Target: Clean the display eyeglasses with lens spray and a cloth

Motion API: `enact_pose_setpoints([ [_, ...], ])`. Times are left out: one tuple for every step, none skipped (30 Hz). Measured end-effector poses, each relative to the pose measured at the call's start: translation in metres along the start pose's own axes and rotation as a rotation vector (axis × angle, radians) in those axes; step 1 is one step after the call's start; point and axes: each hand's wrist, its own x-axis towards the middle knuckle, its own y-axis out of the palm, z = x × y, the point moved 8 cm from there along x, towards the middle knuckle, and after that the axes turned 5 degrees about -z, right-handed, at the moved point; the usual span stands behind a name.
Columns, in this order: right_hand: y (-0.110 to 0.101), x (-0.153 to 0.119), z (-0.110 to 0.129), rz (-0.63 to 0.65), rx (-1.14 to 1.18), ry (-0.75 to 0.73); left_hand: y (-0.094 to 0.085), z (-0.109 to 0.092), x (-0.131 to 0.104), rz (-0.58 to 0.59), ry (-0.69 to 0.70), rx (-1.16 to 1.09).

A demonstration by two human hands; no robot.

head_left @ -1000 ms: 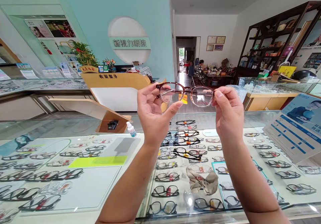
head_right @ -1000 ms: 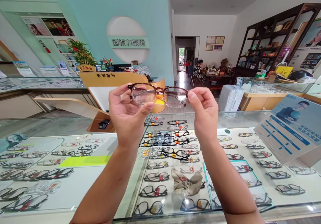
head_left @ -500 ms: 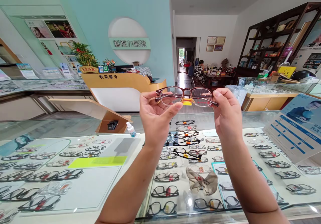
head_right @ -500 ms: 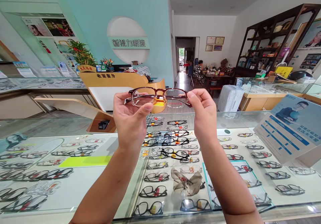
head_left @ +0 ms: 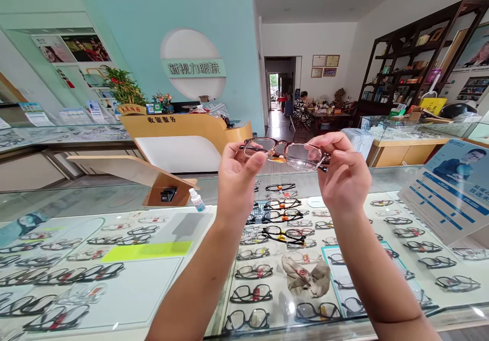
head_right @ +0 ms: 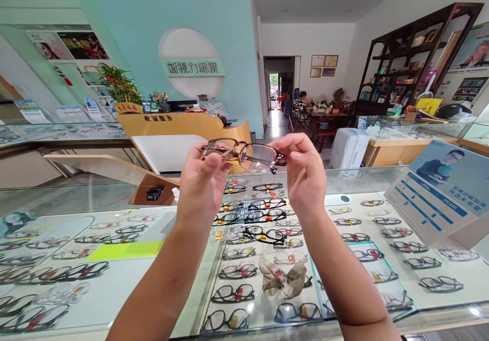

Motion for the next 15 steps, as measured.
enact_pose_setpoints([
  [-0.002,0.001,-0.002,-0.004,0.007,-0.003,-0.001,0.005,0.001,0.000,-0.054,-0.019],
  [-0.003,0.001,-0.004,-0.002,-0.002,-0.008,0.000,0.009,0.001,0.007,-0.110,-0.038],
  [-0.003,0.002,-0.006,0.012,-0.034,-0.021,0.000,0.014,0.002,0.022,-0.169,-0.055],
  [-0.002,0.002,-0.006,0.041,-0.087,-0.046,0.002,0.018,0.002,0.046,-0.229,-0.069],
  [0.001,0.001,-0.005,0.083,-0.156,-0.084,0.005,0.022,0.001,0.074,-0.289,-0.080],
  [0.005,-0.001,-0.003,0.128,-0.231,-0.133,0.007,0.027,-0.001,0.102,-0.351,-0.093],
  [0.010,-0.003,0.000,0.173,-0.302,-0.185,0.010,0.032,-0.003,0.126,-0.413,-0.107],
  [0.015,-0.006,0.003,0.211,-0.364,-0.234,0.013,0.036,-0.005,0.145,-0.474,-0.123],
  [0.019,-0.008,0.006,0.240,-0.413,-0.279,0.015,0.040,-0.008,0.157,-0.530,-0.142],
  [0.023,-0.011,0.008,0.260,-0.450,-0.317,0.018,0.044,-0.011,0.167,-0.579,-0.158],
  [0.026,-0.013,0.010,0.273,-0.478,-0.353,0.020,0.047,-0.014,0.176,-0.622,-0.167],
  [0.028,-0.015,0.012,0.280,-0.499,-0.387,0.023,0.049,-0.017,0.183,-0.656,-0.170],
  [0.029,-0.016,0.014,0.279,-0.514,-0.422,0.025,0.051,-0.020,0.188,-0.683,-0.165],
  [0.030,-0.017,0.016,0.269,-0.523,-0.456,0.027,0.052,-0.023,0.192,-0.706,-0.156],
  [0.030,-0.017,0.017,0.256,-0.529,-0.484,0.029,0.053,-0.026,0.197,-0.728,-0.145],
])
